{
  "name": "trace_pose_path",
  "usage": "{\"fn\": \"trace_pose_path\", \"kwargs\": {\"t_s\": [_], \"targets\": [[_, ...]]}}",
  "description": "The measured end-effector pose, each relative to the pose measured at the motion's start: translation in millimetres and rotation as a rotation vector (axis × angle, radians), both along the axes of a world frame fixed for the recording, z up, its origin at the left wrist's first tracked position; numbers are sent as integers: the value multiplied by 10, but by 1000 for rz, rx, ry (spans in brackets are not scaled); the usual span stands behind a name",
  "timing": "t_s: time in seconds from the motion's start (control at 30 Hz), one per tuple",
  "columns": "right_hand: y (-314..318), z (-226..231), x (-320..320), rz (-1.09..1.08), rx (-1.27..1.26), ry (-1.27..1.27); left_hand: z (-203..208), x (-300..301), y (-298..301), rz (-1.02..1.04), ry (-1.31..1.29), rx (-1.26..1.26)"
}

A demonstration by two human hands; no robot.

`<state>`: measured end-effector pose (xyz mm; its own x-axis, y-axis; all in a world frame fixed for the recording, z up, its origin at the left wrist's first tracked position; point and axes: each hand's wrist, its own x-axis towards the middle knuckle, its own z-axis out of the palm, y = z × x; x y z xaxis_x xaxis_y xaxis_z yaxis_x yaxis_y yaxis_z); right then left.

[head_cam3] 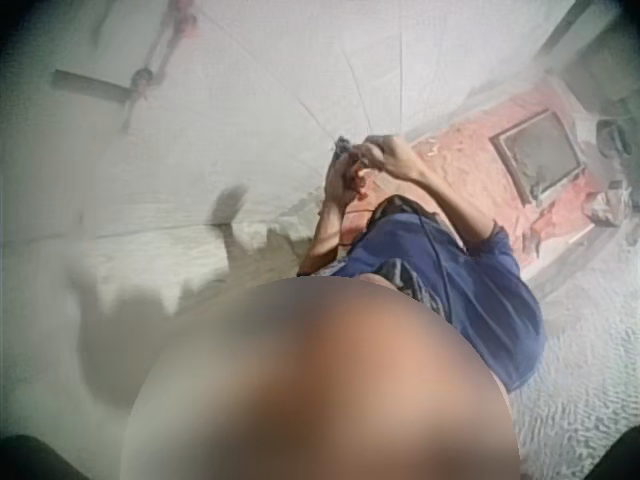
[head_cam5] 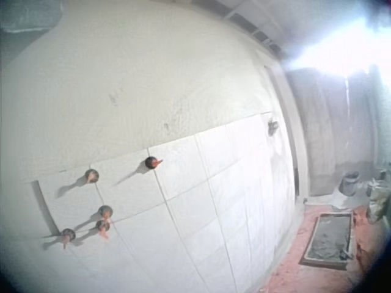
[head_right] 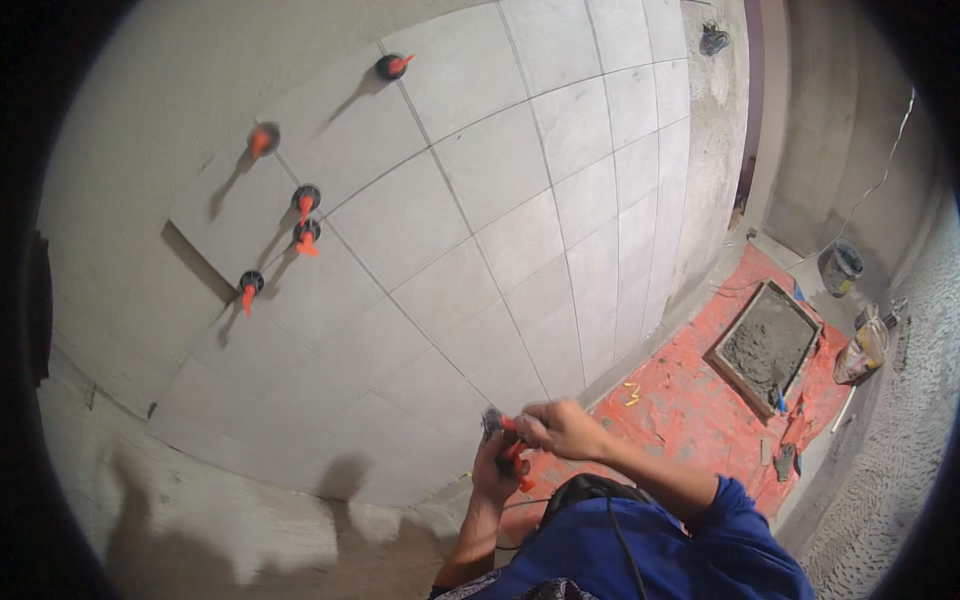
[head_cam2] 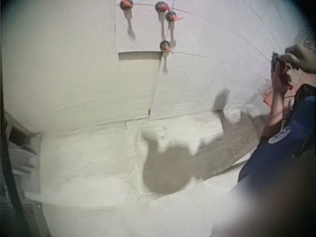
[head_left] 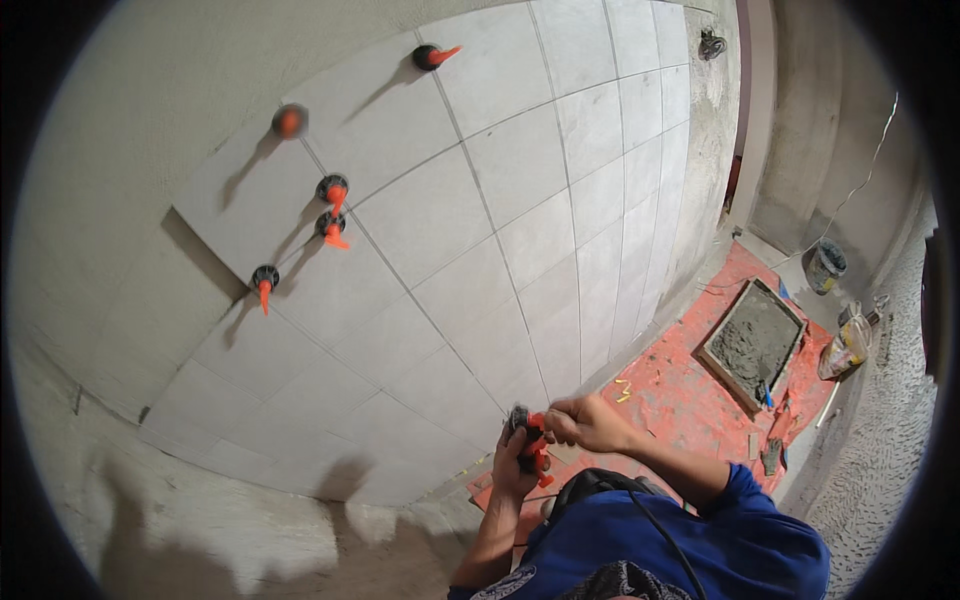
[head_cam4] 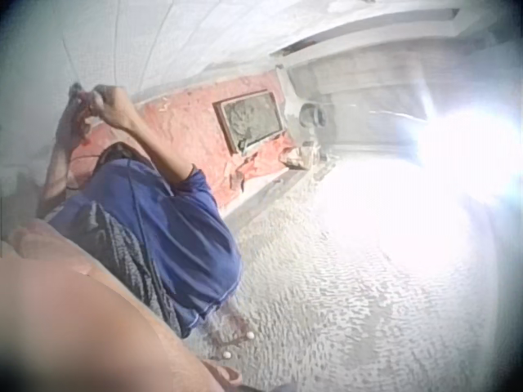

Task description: The person installs red and black tile leveling clips into the gaps between white wall tiles. They repeatedly pick clips from a pile on the floor, place them between tiles, and tighten the clips by hand to align the tiles.

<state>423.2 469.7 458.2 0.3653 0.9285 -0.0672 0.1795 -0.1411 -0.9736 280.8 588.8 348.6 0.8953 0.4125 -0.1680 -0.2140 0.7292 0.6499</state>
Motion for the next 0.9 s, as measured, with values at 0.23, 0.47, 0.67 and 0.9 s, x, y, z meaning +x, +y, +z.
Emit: {"fn": "trace_pose_path", "kwargs": {"t_s": [0.23, 0.47, 0.67, 0.9], "targets": [[-494, -498, 249, 175, -87, 269, -157, 133, -447, -97, -50, -152], [-701, -476, 563, 307, -172, 436, -55, 298, -764, -32, 7, -144], [-498, -457, 637, 382, -253, 571, 186, 312, -660, 97, -60, 77], [-316, -526, 381, 384, -420, 64, -26, 141, -470, 90, -59, 204]]}}
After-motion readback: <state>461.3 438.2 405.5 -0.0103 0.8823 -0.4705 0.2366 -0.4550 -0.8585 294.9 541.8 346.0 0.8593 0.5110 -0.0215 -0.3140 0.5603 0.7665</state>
